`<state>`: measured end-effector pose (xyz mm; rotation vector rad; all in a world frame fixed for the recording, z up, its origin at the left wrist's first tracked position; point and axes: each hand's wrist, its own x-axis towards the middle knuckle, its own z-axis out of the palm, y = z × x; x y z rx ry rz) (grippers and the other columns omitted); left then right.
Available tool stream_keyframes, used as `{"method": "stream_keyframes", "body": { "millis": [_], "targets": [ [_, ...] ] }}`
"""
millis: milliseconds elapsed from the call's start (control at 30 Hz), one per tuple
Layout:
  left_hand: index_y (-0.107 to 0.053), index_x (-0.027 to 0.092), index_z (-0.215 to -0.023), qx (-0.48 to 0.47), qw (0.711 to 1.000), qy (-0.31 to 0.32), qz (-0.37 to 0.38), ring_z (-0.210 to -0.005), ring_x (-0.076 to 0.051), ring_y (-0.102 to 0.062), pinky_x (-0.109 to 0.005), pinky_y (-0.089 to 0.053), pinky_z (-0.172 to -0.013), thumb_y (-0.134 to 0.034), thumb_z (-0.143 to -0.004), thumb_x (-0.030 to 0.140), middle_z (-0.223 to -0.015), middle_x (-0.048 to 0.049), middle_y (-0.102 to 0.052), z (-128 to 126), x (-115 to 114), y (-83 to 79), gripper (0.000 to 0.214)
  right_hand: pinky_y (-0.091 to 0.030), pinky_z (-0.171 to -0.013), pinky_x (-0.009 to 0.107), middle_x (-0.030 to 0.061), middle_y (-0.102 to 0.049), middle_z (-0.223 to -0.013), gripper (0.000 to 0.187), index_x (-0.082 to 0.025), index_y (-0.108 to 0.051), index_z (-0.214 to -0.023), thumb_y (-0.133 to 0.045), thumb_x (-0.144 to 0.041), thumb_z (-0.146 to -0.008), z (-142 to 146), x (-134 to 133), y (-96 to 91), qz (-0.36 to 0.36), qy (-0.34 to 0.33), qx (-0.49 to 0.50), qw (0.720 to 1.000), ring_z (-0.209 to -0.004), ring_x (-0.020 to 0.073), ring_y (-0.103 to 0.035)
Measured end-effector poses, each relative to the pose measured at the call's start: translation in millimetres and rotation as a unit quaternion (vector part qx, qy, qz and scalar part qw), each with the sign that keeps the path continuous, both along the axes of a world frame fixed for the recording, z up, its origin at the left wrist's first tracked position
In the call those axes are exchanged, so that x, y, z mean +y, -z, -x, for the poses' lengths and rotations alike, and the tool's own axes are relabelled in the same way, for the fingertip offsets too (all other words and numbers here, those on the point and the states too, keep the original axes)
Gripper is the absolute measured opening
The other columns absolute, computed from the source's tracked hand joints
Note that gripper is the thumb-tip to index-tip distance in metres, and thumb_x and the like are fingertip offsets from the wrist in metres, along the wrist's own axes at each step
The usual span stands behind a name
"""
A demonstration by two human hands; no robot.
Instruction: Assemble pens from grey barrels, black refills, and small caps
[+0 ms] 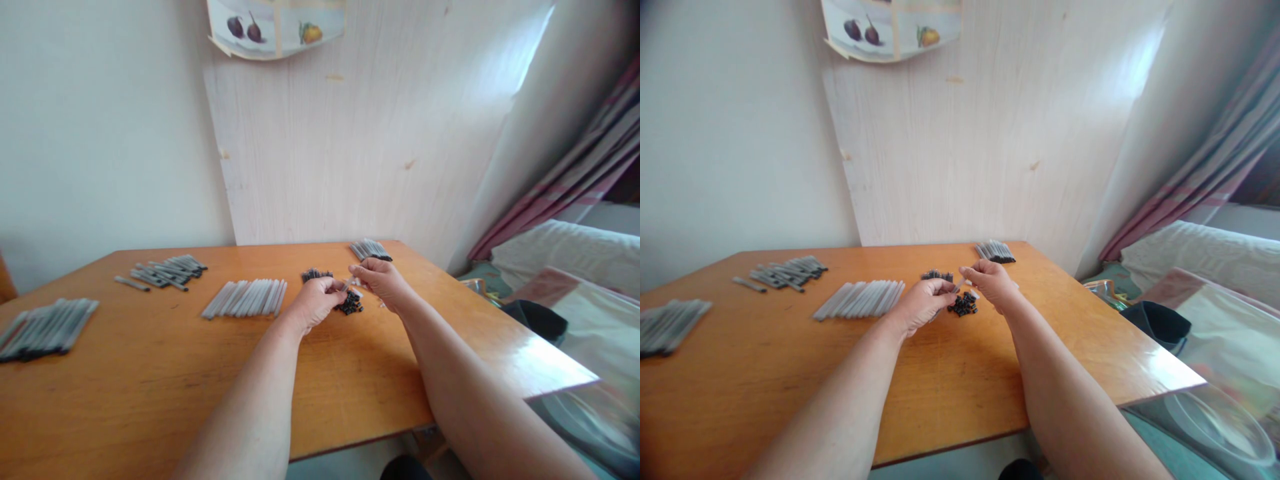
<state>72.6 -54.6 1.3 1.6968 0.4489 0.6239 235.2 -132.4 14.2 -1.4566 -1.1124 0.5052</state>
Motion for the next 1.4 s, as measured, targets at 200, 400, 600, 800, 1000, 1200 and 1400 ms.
{"method": "stream_keyframes", "body": {
  "millis": [200, 400, 600, 800, 1000, 1200, 1400],
  "targets": [
    [-0.069, 0.013, -0.090, 0.000, 1.000, 0.010, 0.004, -0.080, -0.015, -0.058, -0.028, -0.043, -0.077, -0.065, -0.075, 0.022, -0.087, -0.0055, -0.069, 0.3, -0.4, -1.7, 0.019, -0.023, -0.046, 0.024, -0.0028, -0.043, -0.055, 0.047, -0.019, -0.050, -0.061, -0.062, -0.063, -0.073, 1.8, 2.3, 3.6, -0.015, 0.019, -0.007, 1.000, -0.049, 0.0079, -0.034],
    [-0.069, 0.013, -0.091, 0.007, 1.000, -0.007, 0.017, -0.075, -0.014, -0.057, -0.026, -0.040, -0.072, -0.064, -0.077, 0.029, -0.081, -0.0052, -0.068, 2.1, -1.6, -4.0, 0.021, -0.031, -0.046, 0.023, 0.0038, -0.059, -0.068, 0.041, -0.017, -0.066, -0.083, -0.056, -0.057, -0.081, -2.1, 1.9, -0.4, -0.041, -0.031, 0.102, 0.993, -0.052, 0.0091, -0.046],
    [-0.070, 0.014, -0.089, 0.000, 0.999, -0.010, 0.031, -0.069, -0.013, -0.055, -0.026, -0.038, -0.067, -0.063, -0.078, 0.033, -0.076, -0.0055, -0.067, 1.0, -0.7, -2.1, 0.023, -0.038, -0.052, 0.022, 0.0088, -0.067, -0.091, 0.033, -0.016, -0.071, -0.097, -0.065, -0.040, -0.075, -4.4, -0.3, -2.2, -0.044, -0.078, 0.132, 0.987, -0.066, 0.0115, -0.056],
    [-0.071, 0.015, -0.086, -0.001, 0.999, -0.007, 0.035, -0.069, -0.014, -0.054, -0.027, -0.037, -0.066, -0.063, -0.078, 0.032, -0.075, -0.0060, -0.068, 1.2, -1.4, -2.1, 0.021, -0.036, -0.053, 0.021, 0.0060, -0.066, -0.081, 0.029, -0.015, -0.070, -0.094, -0.067, -0.036, -0.074, -0.3, -1.8, -2.0, -0.031, -0.069, 0.120, 0.990, -0.066, 0.0106, -0.055],
    [-0.069, 0.015, -0.088, -0.059, 0.995, -0.022, 0.073, -0.070, -0.014, -0.057, -0.026, -0.036, -0.065, -0.067, -0.075, 0.034, -0.077, -0.0065, -0.069, 1.2, 1.7, -3.6, 0.023, -0.038, -0.053, 0.022, 0.0066, -0.067, -0.084, 0.029, -0.016, -0.062, -0.089, -0.066, -0.041, -0.075, 4.6, -0.4, -2.1, -0.029, -0.042, 0.119, 0.992, -0.067, 0.0119, -0.057],
    [-0.068, 0.017, -0.089, -0.122, 0.975, -0.090, 0.161, -0.068, -0.012, -0.058, -0.023, -0.035, -0.058, -0.071, -0.070, 0.032, -0.088, -0.0072, -0.069, 1.0, 12.4, -4.5, 0.025, -0.038, -0.056, 0.024, 0.0047, -0.065, -0.077, 0.031, -0.016, -0.060, -0.083, -0.065, -0.046, -0.076, 22.2, -1.2, -0.2, 0.056, -0.110, 0.018, 0.992, -0.064, 0.0114, -0.055],
    [-0.069, 0.017, -0.088, -0.145, 0.961, -0.106, 0.212, -0.068, -0.011, -0.057, -0.022, -0.035, -0.057, -0.077, -0.062, 0.033, -0.090, -0.0066, -0.069, 2.2, 12.0, -7.0, 0.032, -0.037, -0.053, 0.023, -0.0001, -0.059, -0.067, 0.029, -0.017, -0.055, -0.081, -0.066, -0.044, -0.075, 41.1, 3.3, 8.0, 0.091, -0.158, -0.029, 0.983, -0.056, 0.0098, -0.050]
  ]
}}
